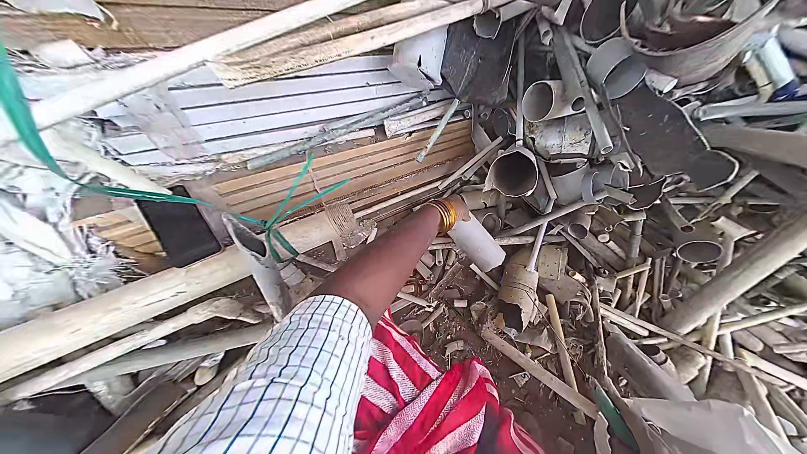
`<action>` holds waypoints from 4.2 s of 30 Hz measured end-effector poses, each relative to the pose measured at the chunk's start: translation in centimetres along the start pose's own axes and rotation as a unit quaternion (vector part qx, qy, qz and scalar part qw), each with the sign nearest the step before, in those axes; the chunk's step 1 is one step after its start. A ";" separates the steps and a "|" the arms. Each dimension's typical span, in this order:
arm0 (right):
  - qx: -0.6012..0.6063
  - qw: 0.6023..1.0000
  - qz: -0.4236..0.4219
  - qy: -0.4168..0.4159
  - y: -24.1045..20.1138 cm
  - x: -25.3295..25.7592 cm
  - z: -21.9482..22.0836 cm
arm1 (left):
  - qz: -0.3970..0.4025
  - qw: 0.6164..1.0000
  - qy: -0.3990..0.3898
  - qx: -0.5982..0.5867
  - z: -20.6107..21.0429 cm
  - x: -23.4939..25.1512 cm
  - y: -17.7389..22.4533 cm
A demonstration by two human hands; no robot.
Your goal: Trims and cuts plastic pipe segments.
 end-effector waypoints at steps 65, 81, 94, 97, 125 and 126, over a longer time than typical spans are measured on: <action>0.050 0.974 -0.040 0.217 -2.4 3.5 2.3 | -0.011 0.880 0.048 -0.472 13.1 -11.2 -2.3; 0.030 0.980 -0.005 0.199 -2.3 3.8 1.5 | -0.016 0.853 0.066 -0.517 12.5 -11.4 -2.4; 0.465 0.871 0.104 0.122 2.0 5.3 3.4 | -0.012 0.854 0.050 -0.519 12.6 -11.7 -1.9; 0.516 0.842 0.130 0.088 2.0 5.2 4.0 | -0.015 0.855 0.041 -0.517 12.9 -11.9 -1.9; 0.485 0.874 0.001 0.025 -3.5 3.7 4.5 | -0.038 0.820 0.069 -0.566 12.4 -11.5 -3.1; 0.492 0.870 0.019 0.032 -2.9 3.9 4.6 | -0.040 0.818 0.069 -0.570 12.4 -11.6 -3.1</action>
Point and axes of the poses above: each hand's wrist, its own x-axis towards the middle knuckle, its own z-axis out of the palm, y = z × x, the point moved 10 cm from there along x, towards the middle knuckle, and after that the axes turned 12 degrees about -x, right-handed, at the moved point
